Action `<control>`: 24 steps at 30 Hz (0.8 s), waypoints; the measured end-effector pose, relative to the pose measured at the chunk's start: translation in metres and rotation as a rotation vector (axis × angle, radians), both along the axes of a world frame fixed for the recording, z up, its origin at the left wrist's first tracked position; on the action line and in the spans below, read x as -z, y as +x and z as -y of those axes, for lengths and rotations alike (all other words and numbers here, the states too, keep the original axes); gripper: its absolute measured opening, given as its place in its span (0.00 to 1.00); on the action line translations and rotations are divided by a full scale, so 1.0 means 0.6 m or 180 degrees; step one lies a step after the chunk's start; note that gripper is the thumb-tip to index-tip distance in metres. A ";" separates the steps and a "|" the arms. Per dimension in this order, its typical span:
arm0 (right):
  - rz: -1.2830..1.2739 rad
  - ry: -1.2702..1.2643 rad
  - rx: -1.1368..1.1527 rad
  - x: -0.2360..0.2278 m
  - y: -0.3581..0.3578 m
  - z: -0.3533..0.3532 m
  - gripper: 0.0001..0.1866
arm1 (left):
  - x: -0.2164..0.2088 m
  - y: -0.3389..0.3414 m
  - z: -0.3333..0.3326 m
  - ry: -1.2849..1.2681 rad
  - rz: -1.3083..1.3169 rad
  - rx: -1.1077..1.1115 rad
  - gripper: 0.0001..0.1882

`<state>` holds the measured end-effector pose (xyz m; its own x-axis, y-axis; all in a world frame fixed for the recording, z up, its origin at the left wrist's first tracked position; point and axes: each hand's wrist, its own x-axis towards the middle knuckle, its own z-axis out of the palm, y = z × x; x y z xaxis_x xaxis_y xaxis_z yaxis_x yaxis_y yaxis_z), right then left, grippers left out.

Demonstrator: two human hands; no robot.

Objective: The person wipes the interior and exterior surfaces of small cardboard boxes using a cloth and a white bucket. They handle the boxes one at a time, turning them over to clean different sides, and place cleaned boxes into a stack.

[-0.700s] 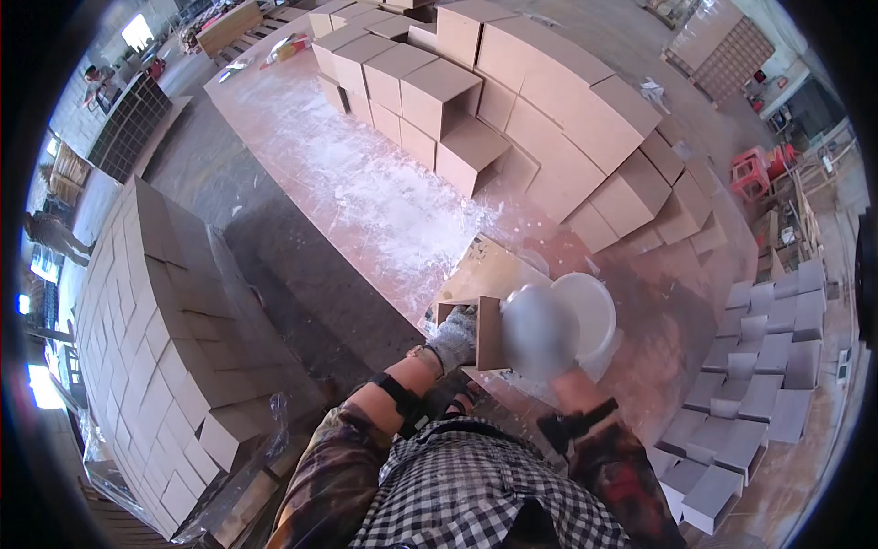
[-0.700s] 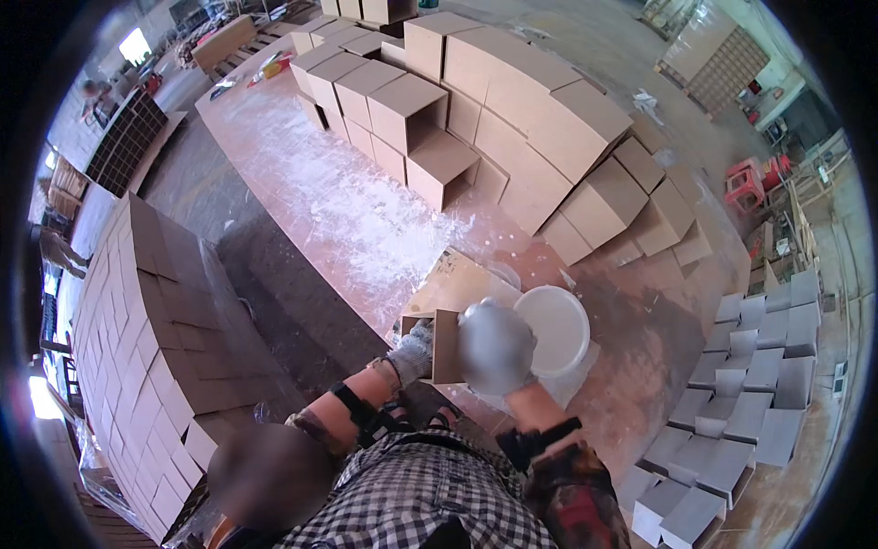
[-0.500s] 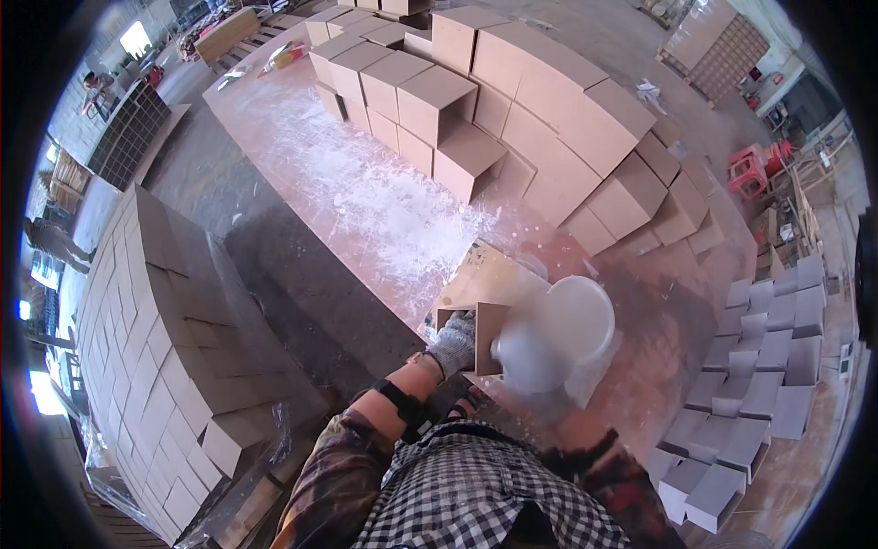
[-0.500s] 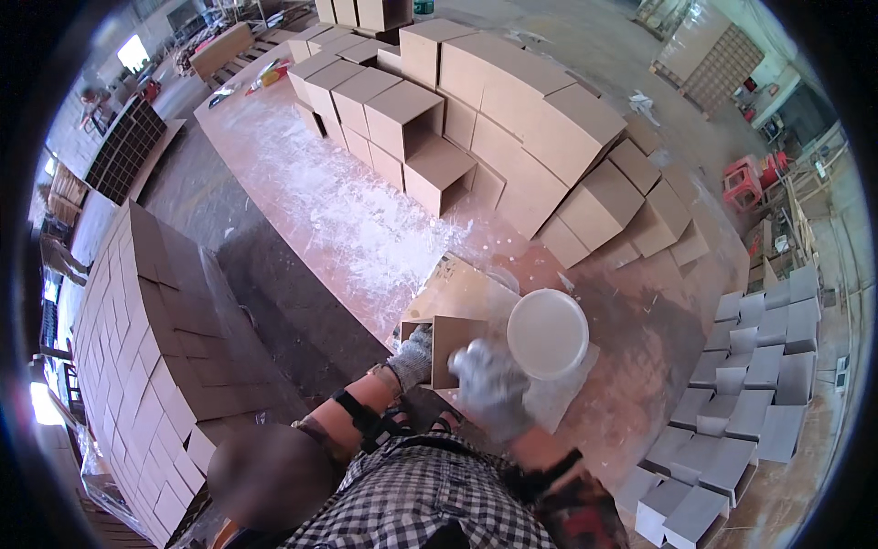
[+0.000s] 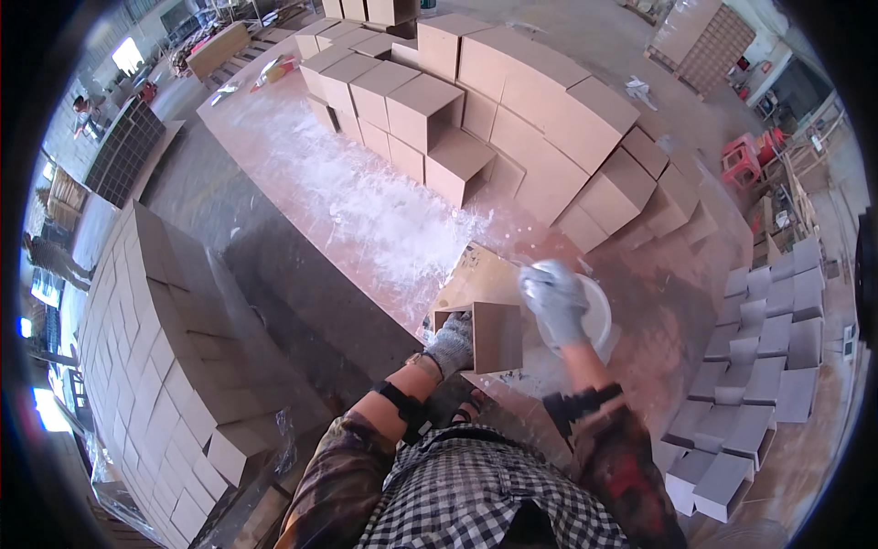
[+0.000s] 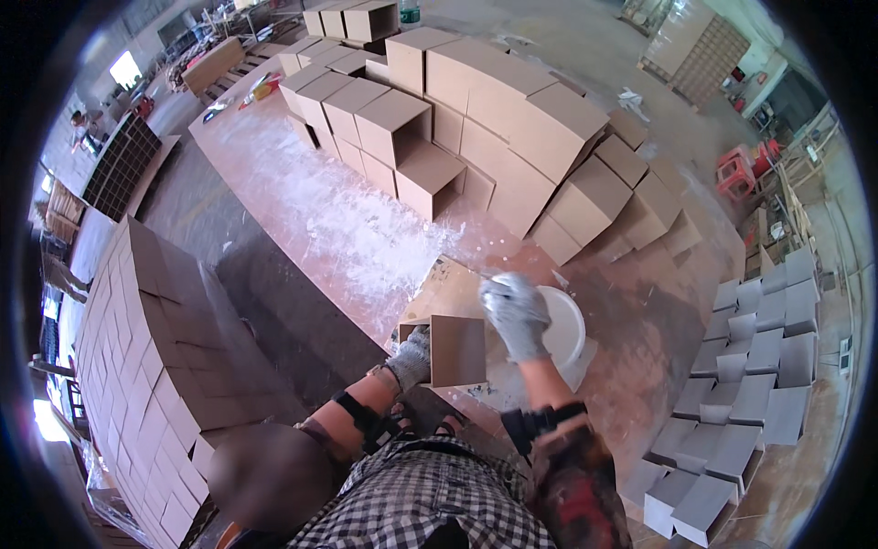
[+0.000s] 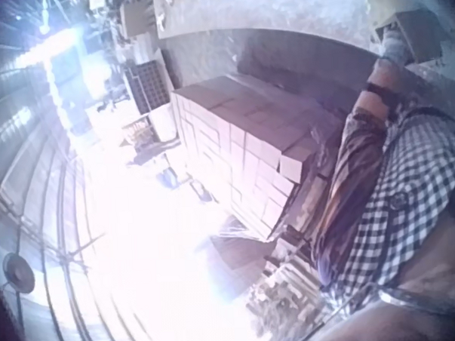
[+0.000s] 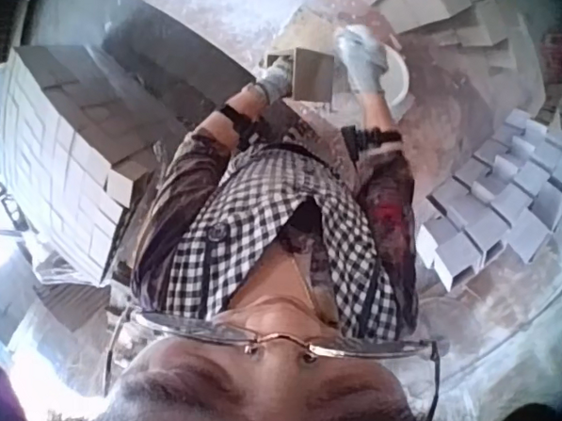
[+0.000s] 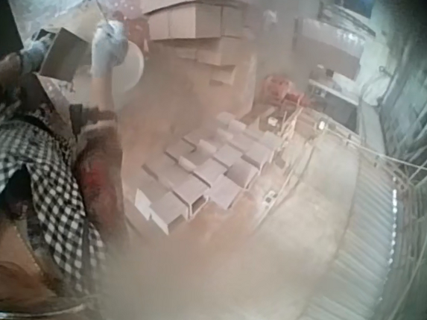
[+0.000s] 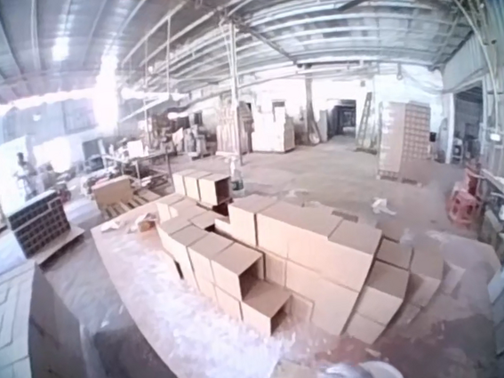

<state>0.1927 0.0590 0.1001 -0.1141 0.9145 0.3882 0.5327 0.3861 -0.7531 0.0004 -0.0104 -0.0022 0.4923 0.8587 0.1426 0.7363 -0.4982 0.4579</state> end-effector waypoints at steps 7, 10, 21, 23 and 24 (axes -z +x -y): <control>-0.1538 -0.1624 0.0963 -0.072 0.119 0.095 0.09 | -0.027 -0.004 -0.007 -0.0534 -0.0399 0.0353 0.35; -0.1696 -0.2136 0.0860 -0.047 0.175 0.111 0.11 | -0.040 -0.004 -0.011 -0.0901 -0.0331 0.0321 0.35; 0.0664 -0.2392 0.1313 0.027 0.197 0.092 0.19 | -0.063 -0.008 0.000 -0.0828 -0.0304 0.0126 0.33; 0.0391 -0.2168 0.1272 0.064 0.229 0.093 0.17 | -0.054 -0.004 -0.001 -0.0780 -0.0260 0.0163 0.34; 0.0398 -0.2177 0.1252 0.057 0.226 0.091 0.17 | -0.055 -0.006 -0.001 -0.0736 -0.0226 0.0156 0.34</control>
<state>0.3286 0.0044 0.0661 0.2609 0.9275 -0.2677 0.6301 -0.3737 -0.6807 -0.0030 -0.0096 0.0309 0.5360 0.8392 -0.0914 0.7481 -0.4221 0.5120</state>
